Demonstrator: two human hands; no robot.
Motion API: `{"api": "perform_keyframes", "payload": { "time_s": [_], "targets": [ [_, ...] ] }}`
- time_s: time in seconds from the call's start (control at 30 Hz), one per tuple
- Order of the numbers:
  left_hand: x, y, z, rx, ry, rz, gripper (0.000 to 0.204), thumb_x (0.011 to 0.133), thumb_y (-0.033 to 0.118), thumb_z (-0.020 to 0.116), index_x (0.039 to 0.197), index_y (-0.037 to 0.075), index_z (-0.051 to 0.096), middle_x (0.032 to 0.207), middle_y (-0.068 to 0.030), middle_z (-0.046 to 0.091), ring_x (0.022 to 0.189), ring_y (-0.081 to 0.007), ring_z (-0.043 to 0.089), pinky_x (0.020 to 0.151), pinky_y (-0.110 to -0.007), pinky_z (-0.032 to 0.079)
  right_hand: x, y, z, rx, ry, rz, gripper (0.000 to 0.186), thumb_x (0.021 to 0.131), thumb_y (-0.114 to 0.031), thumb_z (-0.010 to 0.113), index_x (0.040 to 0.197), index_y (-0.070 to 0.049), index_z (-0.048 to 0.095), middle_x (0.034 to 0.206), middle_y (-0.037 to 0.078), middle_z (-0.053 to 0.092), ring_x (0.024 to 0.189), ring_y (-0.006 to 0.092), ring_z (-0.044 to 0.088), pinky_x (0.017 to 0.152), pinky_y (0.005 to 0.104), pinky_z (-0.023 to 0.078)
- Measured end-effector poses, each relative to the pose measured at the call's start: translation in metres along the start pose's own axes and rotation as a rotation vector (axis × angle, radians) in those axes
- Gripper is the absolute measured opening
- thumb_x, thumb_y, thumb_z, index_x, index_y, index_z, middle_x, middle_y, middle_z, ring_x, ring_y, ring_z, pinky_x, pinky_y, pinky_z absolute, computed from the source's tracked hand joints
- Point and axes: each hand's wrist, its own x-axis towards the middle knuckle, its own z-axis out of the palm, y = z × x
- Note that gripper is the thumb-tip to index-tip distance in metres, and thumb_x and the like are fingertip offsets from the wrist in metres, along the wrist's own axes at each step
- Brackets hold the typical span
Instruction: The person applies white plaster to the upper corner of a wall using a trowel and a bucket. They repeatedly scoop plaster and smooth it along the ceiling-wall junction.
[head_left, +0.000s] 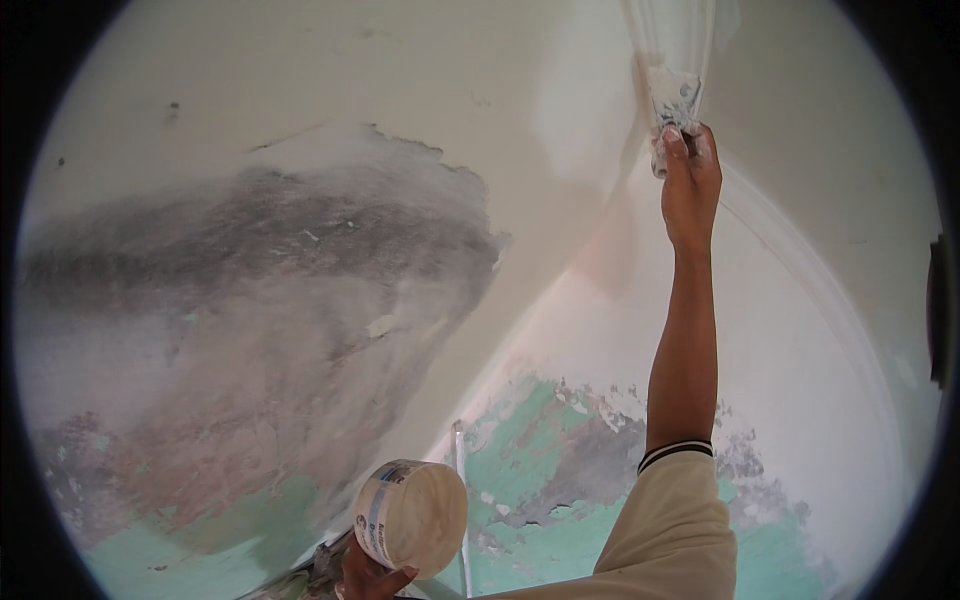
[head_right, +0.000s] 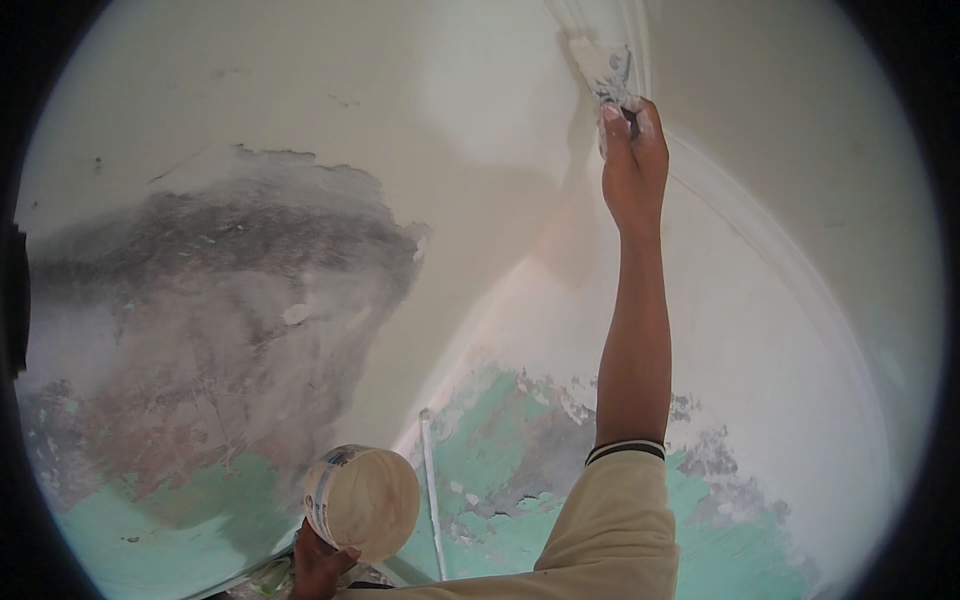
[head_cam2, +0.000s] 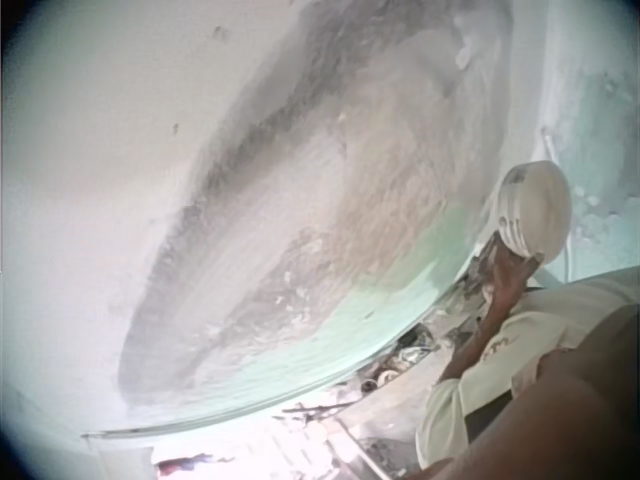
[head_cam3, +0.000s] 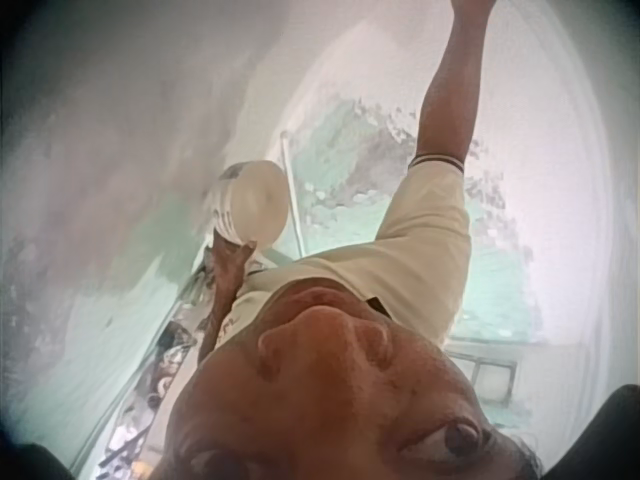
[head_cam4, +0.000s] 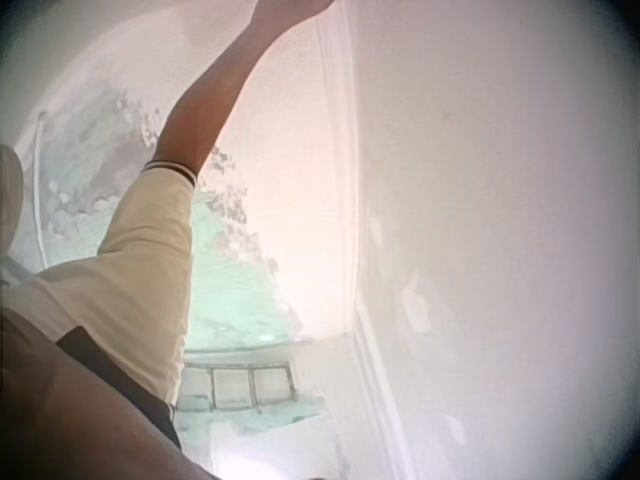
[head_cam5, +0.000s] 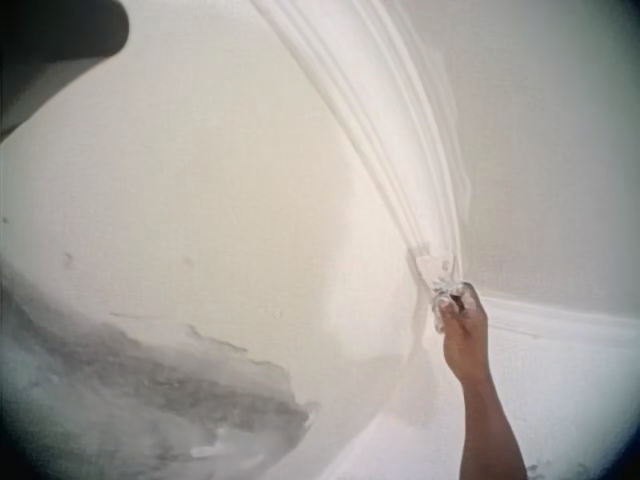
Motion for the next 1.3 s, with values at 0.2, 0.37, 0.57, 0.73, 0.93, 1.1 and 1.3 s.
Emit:
{"api": "perform_keyframes", "payload": {
  "time_s": [0.2, 0.37, 0.57, 0.73, 0.93, 1.1, 1.3],
  "targets": [
    [-0.003, 0.0, 0.005, 0.071, 0.039, 0.038, 0.09, 0.079, 0.025, 0.087, 0.15, -0.006, 0.04, 0.138, -0.0187, 0.059, 0.126, -0.0288, 0.057, 0.107, -0.041, 0.045, 0.016, 0.013, 0.017, -0.06, 0.103, -0.148, 0.026, 0.105, -0.024, 0.061, 0.111, 0.002, 0.06, 0.097, 0.002, 0.062, 0.081, 0.0079, 0.05, 0.074, 0.024, 0.044],
    [-0.004, -0.009, 0.01, -0.001, 0.067, 0.056, 0.092, 0.079, 0.024, 0.087, 0.15, -0.006, 0.038, 0.14, -0.0202, 0.057, 0.128, -0.0293, 0.055, 0.108, -0.041, 0.045, 0.013, 0.039, 0.014, -0.235, 0.219, -0.267, 0.024, 0.103, -0.013, 0.062, 0.117, 0.006, 0.061, 0.104, 0.01, 0.06, 0.087, 0.0152, 0.058, 0.077, 0.0305, 0.05],
    [-0.007, 0.01, 0.013, -0.002, 0.058, 0.024, 0.093, 0.079, 0.023, 0.086, 0.152, -0.006, 0.036, 0.142, -0.0208, 0.056, 0.129, -0.0299, 0.054, 0.11, -0.042, 0.043, -0.013, 0.057, 0.001, -0.064, 0.204, -0.084, 0.022, 0.102, -0.009, 0.061, 0.118, 0.006, 0.059, 0.103, 0.012, 0.059, 0.087, 0.0188, 0.059, 0.077, 0.0309, 0.051],
    [-0.003, 0.0, 0.012, -0.047, 0.045, 0.044, 0.093, 0.079, 0.021, 0.086, 0.152, -0.006, 0.036, 0.141, -0.0208, 0.056, 0.129, -0.0293, 0.054, 0.11, -0.042, 0.043, 0.0, 0.019, 0.013, -0.178, 0.167, -0.33, 0.022, 0.102, -0.009, 0.061, 0.118, 0.006, 0.059, 0.102, 0.012, 0.058, 0.085, 0.0172, 0.058, 0.076, 0.0283, 0.05],
    [-0.003, -0.007, 0.012, -0.051, 0.075, 0.055, 0.094, 0.078, 0.021, 0.087, 0.152, -0.006, 0.035, 0.142, -0.0208, 0.056, 0.13, -0.0282, 0.053, 0.11, -0.042, 0.044, -0.006, 0.016, 0.015, -0.305, 0.232, -0.267, 0.021, 0.102, -0.007, 0.062, 0.118, 0.006, 0.062, 0.104, 0.014, 0.061, 0.089, 0.024, 0.063, 0.076, 0.0348, 0.054],
    [-0.005, -0.005, 0.011, -0.017, 0.08, 0.006, 0.097, 0.079, 0.022, 0.087, 0.153, -0.007, 0.032, 0.142, -0.0217, 0.055, 0.13, -0.0289, 0.053, 0.109, -0.043, 0.044, -0.021, 0.066, -0.007, -0.331, 0.24, -0.16, 0.022, 0.102, -0.007, 0.061, 0.12, 0.005, 0.064, 0.106, 0.015, 0.062, 0.093, 0.025, 0.064, 0.081, 0.0359, 0.053],
    [-0.002, -0.011, 0.012, -0.055, 0.08, 0.045, 0.101, 0.077, 0.025, 0.088, 0.153, -0.009, 0.031, 0.142, -0.0216, 0.055, 0.13, -0.0291, 0.053, 0.11, -0.042, 0.044, -0.016, 0.069, -0.011, -0.208, 0.255, -0.202, 0.021, 0.102, -0.009, 0.063, 0.118, 0.004, 0.062, 0.106, 0.014, 0.061, 0.092, 0.0241, 0.06, 0.086, 0.0324, 0.049]
  ]
}}
